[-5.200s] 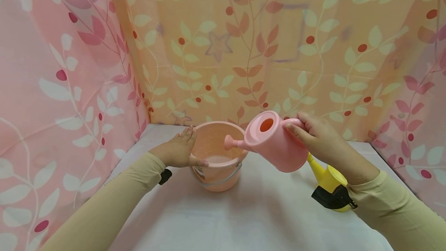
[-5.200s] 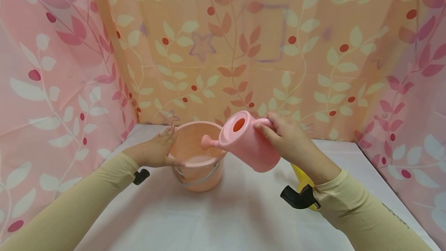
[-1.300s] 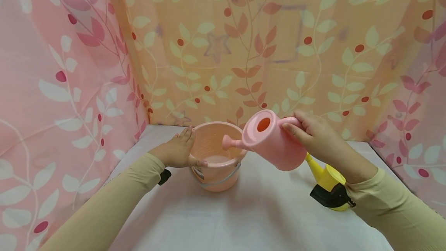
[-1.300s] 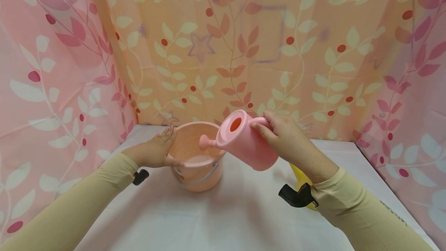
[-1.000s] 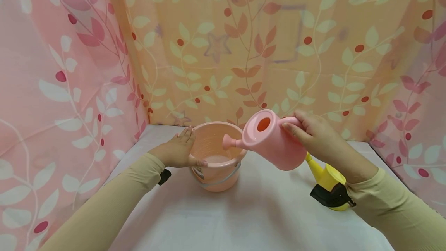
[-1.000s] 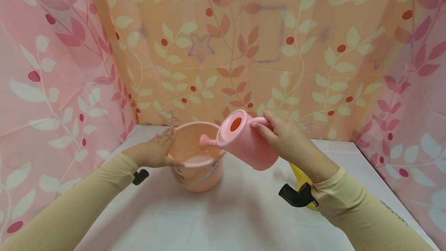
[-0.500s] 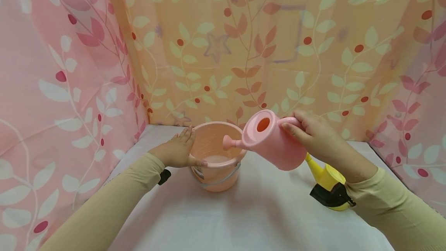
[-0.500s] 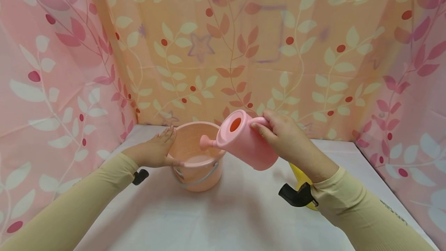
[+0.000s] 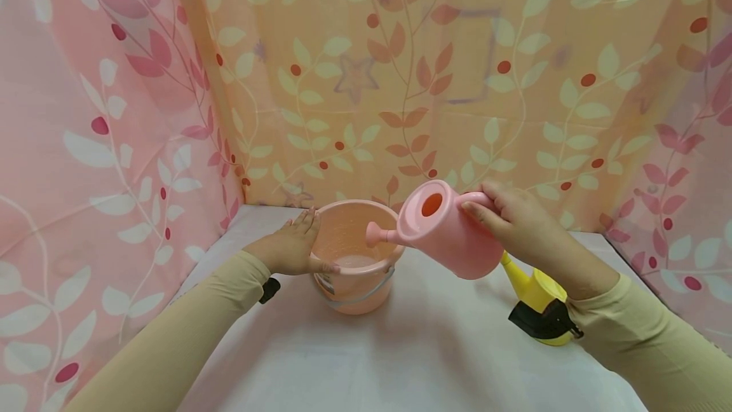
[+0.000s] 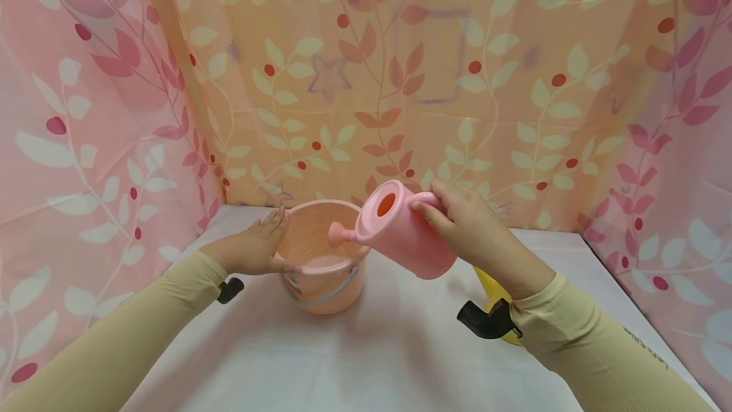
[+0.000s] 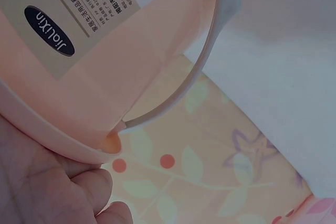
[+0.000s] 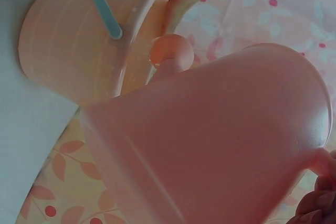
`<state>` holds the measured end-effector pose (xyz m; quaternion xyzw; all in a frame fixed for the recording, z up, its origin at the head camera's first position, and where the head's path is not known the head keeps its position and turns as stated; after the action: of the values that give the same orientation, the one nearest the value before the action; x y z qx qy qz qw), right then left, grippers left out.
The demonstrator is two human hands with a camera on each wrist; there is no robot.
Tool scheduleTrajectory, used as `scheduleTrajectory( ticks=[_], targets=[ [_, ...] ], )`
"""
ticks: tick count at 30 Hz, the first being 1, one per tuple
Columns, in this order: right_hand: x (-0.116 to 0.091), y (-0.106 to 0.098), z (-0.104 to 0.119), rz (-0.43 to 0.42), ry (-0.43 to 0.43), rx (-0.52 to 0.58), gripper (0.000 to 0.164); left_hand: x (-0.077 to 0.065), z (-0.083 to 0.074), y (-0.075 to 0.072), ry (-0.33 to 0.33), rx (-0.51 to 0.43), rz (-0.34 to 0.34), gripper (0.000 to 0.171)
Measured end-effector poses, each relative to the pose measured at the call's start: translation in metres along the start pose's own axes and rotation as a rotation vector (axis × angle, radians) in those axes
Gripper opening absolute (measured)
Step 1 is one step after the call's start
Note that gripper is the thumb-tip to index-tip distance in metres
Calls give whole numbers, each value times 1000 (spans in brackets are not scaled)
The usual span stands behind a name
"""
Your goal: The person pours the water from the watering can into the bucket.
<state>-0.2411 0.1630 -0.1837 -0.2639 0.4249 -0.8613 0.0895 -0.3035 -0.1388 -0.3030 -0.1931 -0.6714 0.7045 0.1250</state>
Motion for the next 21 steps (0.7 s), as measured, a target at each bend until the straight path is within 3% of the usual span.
scheduleTrajectory(
  ticks=[21],
  targets=[
    [-1,1,0,7,-14,29,23,2,1,2,0,18,-10,121]
  ],
)
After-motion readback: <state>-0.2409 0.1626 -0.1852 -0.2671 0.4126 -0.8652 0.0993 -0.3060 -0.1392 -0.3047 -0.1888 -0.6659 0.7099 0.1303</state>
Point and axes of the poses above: each hand's wrist, its own x-axis towards the middle knuckle, its own y-axis out of the palm, z = x × y, the point moved 6 cm from there along x, towards the middle knuckle, and after that the axes turned 6 degrees about x, right-handed, at the moved point
